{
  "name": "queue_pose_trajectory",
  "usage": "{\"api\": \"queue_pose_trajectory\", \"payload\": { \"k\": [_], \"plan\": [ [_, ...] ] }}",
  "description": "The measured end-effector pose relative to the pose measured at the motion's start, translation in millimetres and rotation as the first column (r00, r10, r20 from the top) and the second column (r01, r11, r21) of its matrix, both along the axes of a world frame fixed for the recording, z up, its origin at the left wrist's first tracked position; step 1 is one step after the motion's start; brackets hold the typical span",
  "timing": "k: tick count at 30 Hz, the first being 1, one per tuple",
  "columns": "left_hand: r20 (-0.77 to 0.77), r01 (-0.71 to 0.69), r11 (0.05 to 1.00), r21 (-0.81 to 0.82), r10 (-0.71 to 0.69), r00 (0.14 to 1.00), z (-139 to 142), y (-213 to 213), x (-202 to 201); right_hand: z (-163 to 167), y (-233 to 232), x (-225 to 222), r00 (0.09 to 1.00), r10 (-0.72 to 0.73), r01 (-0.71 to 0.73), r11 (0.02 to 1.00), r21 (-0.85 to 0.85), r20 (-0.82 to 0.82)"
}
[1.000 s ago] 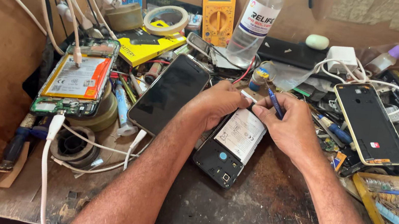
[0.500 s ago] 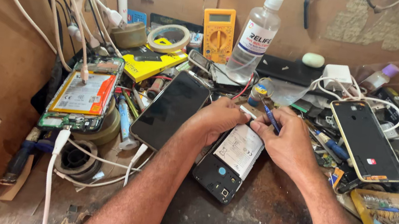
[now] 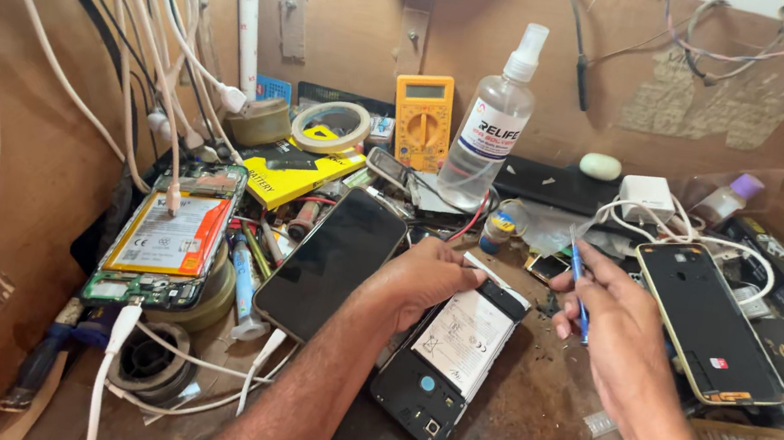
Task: The person removes the back cover of a smartphone, disconnects the battery connector, and replaces the battery with a new one. They then reconnect the battery and reassemble the phone.
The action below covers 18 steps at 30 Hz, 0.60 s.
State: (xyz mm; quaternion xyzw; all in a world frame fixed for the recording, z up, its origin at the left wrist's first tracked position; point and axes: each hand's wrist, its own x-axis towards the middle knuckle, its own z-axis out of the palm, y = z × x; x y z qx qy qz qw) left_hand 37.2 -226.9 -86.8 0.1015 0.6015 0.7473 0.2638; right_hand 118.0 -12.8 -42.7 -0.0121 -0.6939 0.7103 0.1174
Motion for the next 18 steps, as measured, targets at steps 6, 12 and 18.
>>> {"api": "queue_pose_trajectory", "payload": {
  "k": [6, 12, 18],
  "plan": [
    [0.005, -0.016, 1.000, 0.023, 0.016, 1.000, 2, -2, 0, 15, -14, 17, 0.992, 0.048, -0.046, 0.999, 0.016, -0.117],
    [0.021, -0.013, 0.999, 0.030, 0.012, 1.000, 4, -2, 2, 35, -33, 29, 0.984, 0.070, -0.105, 0.971, -0.213, -0.164],
    [0.028, 0.010, 0.998, 0.060, -0.012, 1.000, 5, -2, 1, 26, -38, 29, 0.948, -0.066, 0.094, 0.993, 0.075, -0.311]
  ]
}}
